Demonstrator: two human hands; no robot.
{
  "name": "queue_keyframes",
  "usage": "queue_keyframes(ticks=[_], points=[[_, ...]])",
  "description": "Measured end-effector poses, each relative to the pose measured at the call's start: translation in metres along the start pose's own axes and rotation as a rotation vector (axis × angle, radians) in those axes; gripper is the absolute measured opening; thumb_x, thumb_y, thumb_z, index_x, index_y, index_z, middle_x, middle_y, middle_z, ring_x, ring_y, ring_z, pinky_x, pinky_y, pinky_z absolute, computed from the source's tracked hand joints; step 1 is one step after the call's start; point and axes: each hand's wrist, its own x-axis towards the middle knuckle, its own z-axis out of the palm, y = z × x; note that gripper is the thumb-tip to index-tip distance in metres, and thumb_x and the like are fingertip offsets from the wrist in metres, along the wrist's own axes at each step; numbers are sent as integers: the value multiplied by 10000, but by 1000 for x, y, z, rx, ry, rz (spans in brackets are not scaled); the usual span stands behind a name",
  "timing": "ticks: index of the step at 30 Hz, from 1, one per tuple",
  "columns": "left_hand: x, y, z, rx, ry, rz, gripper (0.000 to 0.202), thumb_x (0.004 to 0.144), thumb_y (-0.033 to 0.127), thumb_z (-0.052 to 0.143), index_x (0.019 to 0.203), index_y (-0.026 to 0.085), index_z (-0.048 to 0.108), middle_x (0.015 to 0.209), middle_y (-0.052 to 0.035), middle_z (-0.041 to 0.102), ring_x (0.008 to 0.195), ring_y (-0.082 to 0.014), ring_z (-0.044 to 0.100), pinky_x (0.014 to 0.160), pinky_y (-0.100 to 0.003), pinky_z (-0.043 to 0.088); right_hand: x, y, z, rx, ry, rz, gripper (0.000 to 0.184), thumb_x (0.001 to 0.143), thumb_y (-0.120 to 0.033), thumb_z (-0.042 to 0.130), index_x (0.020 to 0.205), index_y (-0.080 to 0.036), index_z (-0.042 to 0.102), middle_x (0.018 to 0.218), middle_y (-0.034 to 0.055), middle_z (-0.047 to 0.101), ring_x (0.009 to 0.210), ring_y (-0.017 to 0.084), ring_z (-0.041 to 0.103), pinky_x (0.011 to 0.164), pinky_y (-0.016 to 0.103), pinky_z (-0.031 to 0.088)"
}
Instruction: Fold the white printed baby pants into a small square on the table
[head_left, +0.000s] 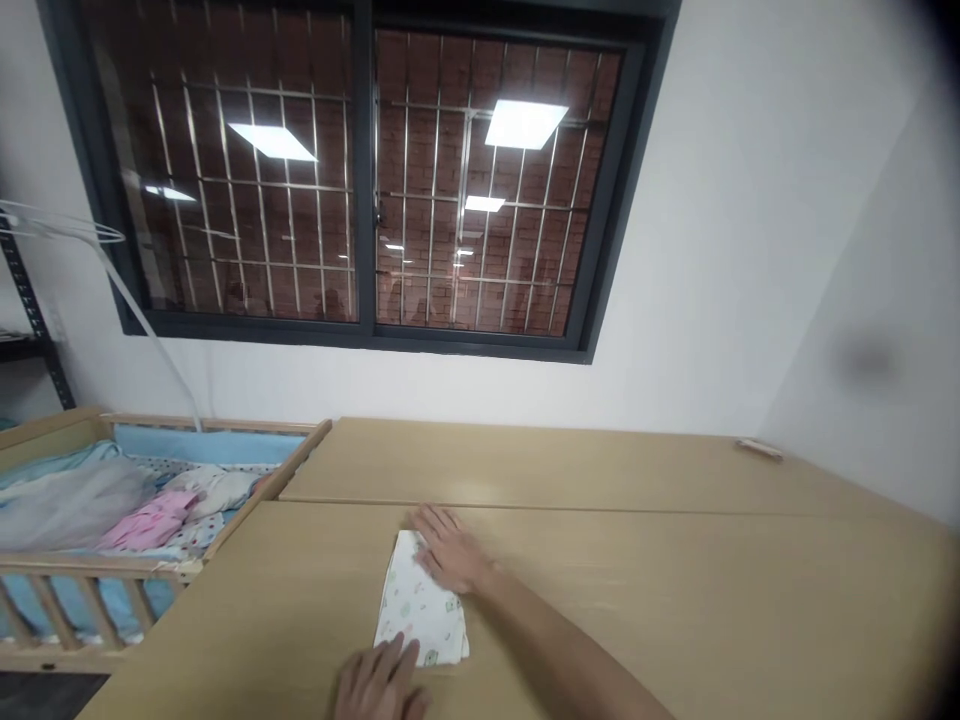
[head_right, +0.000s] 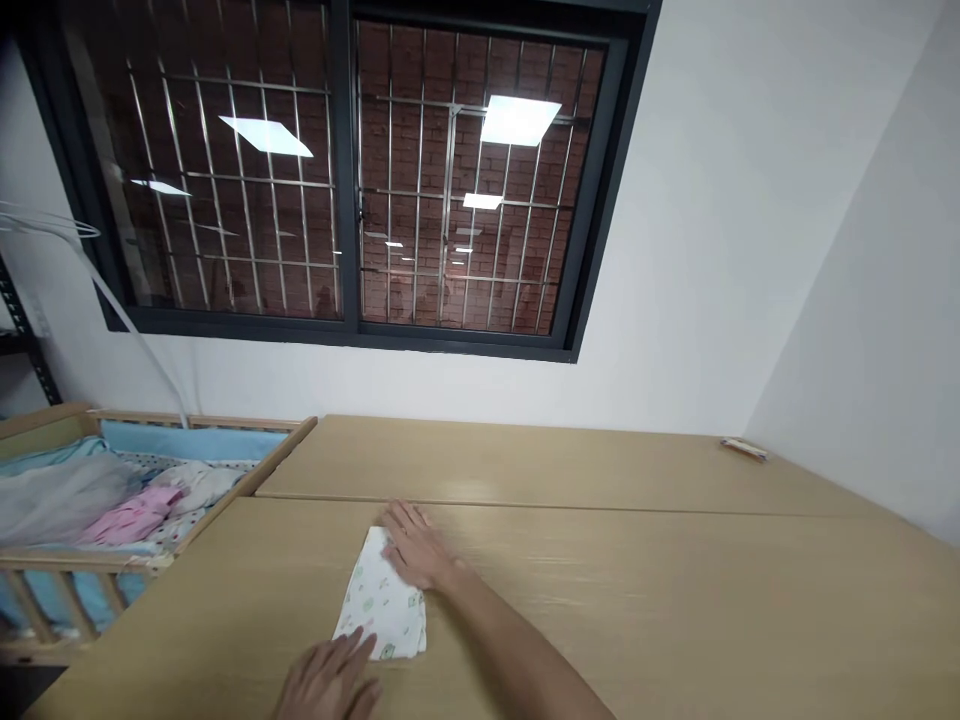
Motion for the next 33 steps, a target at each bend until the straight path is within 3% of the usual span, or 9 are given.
queue_keyframes(ticks=[3,6,8,12,16,19,25,30,33], points=[[6,-30,-19,-57,100,160,274,931,254,573,1162,303,710,1171,-20,742,1022,-200,713,852,-300,576,-32,-22,-11,31,40,27,468,1004,-436,424,1395,-203,536,1447,144,521,1331,290,455,1125,462,321],[11,-44,-25,-79,216,271,241,921,169,545,1046,286,714,1064,6,757,947,-167,710,798,-261,561,-70,-37,-13,84,-28,41,424,973,-517,477,1202,-210,657,1220,120,653,1162,282,574,1064,446,383],[13,-44,-24,-94,250,279,271,938,127,486,1012,270,703,1023,-3,748,915,-169,700,807,-280,552,-92,-44,-9,108,-67,59,473,914,-563,559,1191,-196,668,1248,132,649,1186,304,571,1062,445,390],[11,-31,-30,-142,206,213,331,981,103,366,980,231,671,929,-38,723,846,-193,679,824,-352,536,-124,-54,3,148,-77,105,677,887,-528,601,1439,-148,503,1516,181,463,1409,351,396,1144,476,318],[1,-20,-46,-319,101,129,279,1035,265,370,967,236,638,935,-41,714,865,-199,671,829,-354,526,-139,-64,16,157,6,141,490,922,-254,515,1399,-144,525,1467,156,523,1391,304,421,1172,451,301],[-8,-19,-55,-447,34,30,260,1038,345,388,996,248,626,983,-39,710,938,-203,663,867,-355,522,-144,-66,24,158,94,121,443,871,-86,460,1289,-168,583,1313,130,629,1248,273,531,1110,435,376],[-7,-36,-59,-671,4,14,284,925,429,583,1141,257,649,1204,-69,696,1160,-243,612,1051,-413,452,-132,-58,21,309,181,162,328,895,-97,453,1162,-209,608,1116,93,680,1074,262,597,970,408,458],[32,-44,-57,-902,-50,-255,342,897,538,557,930,219,674,943,-57,753,886,-238,697,807,-341,549,-104,-42,14,528,242,293,221,972,-315,475,1105,-199,608,1030,92,693,942,250,635,823,356,497],[58,-42,-48,-930,-3,-309,386,916,560,501,958,199,633,952,-62,755,853,-221,711,738,-314,559,-87,-30,20,596,341,408,215,939,-369,530,1022,-184,599,956,87,692,859,237,638,764,343,498]])
